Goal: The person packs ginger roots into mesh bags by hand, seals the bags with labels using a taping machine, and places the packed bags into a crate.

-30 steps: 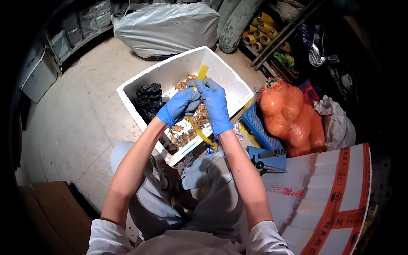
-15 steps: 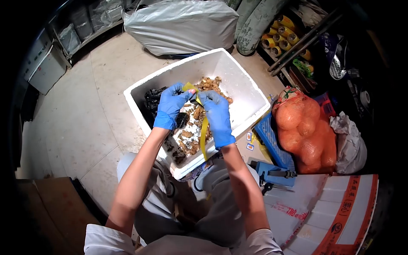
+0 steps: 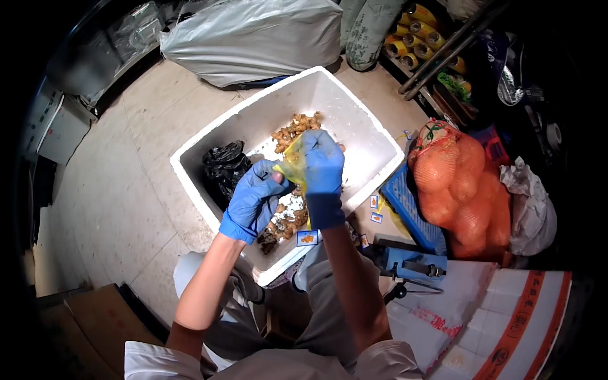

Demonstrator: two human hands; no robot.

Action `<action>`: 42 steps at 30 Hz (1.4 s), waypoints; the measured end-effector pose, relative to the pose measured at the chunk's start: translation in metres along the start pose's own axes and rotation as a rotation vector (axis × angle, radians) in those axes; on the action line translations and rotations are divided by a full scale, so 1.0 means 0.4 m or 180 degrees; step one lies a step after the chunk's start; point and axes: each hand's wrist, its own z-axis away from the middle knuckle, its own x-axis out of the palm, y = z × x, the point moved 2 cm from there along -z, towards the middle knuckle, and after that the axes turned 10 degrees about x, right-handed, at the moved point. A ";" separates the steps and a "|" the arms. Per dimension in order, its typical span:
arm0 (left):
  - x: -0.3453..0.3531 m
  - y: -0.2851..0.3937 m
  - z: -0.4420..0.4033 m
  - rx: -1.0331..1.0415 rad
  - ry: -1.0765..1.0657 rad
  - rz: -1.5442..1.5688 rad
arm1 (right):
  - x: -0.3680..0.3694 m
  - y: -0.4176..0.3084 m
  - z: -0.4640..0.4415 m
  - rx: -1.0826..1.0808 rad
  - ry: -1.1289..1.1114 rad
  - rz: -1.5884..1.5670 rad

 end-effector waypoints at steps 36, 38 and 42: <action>-0.131 0.079 0.054 -0.0200 0.0381 0.0223 | 0.009 0.071 0.073 0.1232 -0.1395 -0.0616; -0.128 0.087 0.052 0.0010 0.0511 -0.0393 | -0.001 0.049 0.073 0.1392 -0.1547 -0.0449; -0.117 0.069 0.057 -0.0119 0.0068 -0.0557 | 0.051 0.061 0.107 0.1503 -0.1753 0.0034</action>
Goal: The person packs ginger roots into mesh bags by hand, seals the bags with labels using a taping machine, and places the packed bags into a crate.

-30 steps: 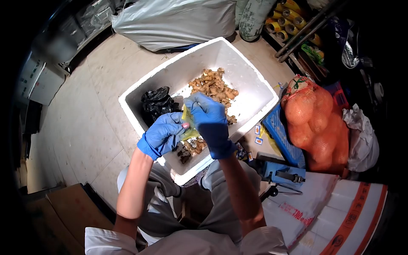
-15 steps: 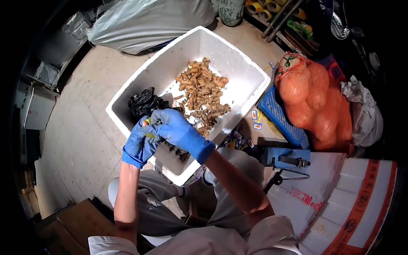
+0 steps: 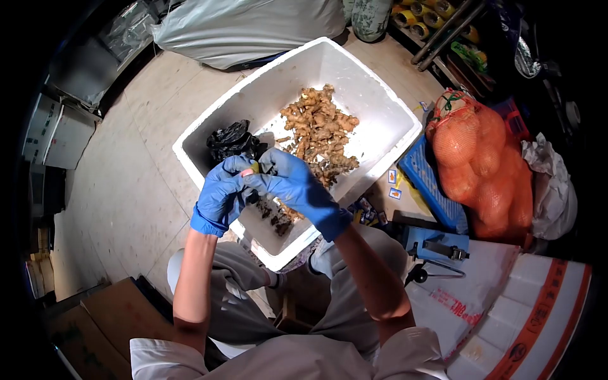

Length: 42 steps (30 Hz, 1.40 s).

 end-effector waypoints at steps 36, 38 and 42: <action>0.052 0.022 -0.002 -0.0051 0.0445 -0.0310 | 0.001 -0.020 -0.021 -0.1571 0.0686 0.0710; 0.035 0.020 -0.006 0.0336 0.0433 -0.0498 | -0.009 -0.025 -0.017 -0.1217 0.0483 0.0318; 0.033 0.029 -0.007 0.0138 0.0525 -0.1027 | -0.022 -0.024 0.001 0.0141 0.0164 0.0313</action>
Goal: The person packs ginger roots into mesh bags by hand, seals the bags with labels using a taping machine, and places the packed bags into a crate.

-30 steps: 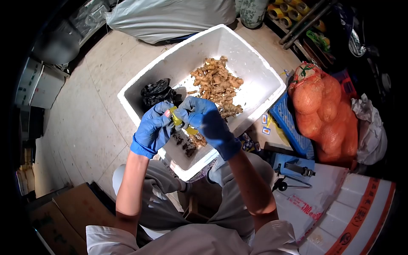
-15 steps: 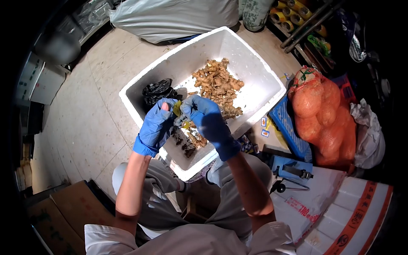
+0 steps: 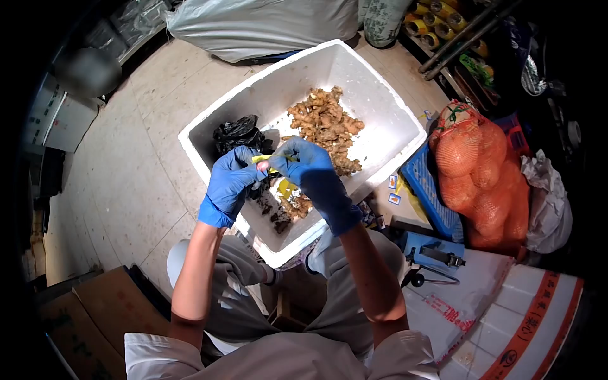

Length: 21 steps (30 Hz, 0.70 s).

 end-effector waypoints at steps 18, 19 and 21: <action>0.049 -0.012 0.010 -0.0480 -0.0432 0.1197 | 0.008 0.010 -0.020 -0.1123 0.0501 -0.0168; 0.041 -0.011 0.009 -0.0481 -0.0432 0.1194 | 0.007 0.007 -0.018 -0.1155 0.0524 -0.0021; 0.022 -0.020 0.013 -0.0960 -0.0514 0.0853 | 0.008 0.013 -0.020 -0.1112 0.0447 -0.0067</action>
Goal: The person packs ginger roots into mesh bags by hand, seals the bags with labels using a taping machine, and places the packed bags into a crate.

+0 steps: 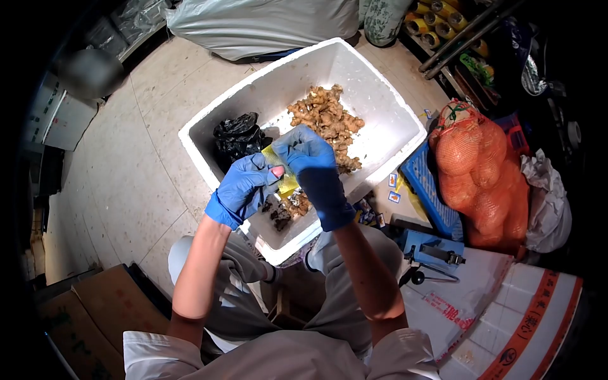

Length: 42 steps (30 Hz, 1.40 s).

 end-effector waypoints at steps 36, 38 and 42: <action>-0.022 -0.014 -0.014 0.0474 -0.0338 0.0807 | 0.016 -0.069 0.020 0.0443 -0.0446 0.2650; -0.010 -0.015 -0.011 0.0440 -0.0419 0.1013 | 0.000 -0.039 0.029 0.0339 -0.0444 0.1559; -0.001 -0.002 -0.012 0.0705 -0.0288 0.0921 | -0.017 -0.033 0.031 0.0444 0.0160 -0.0999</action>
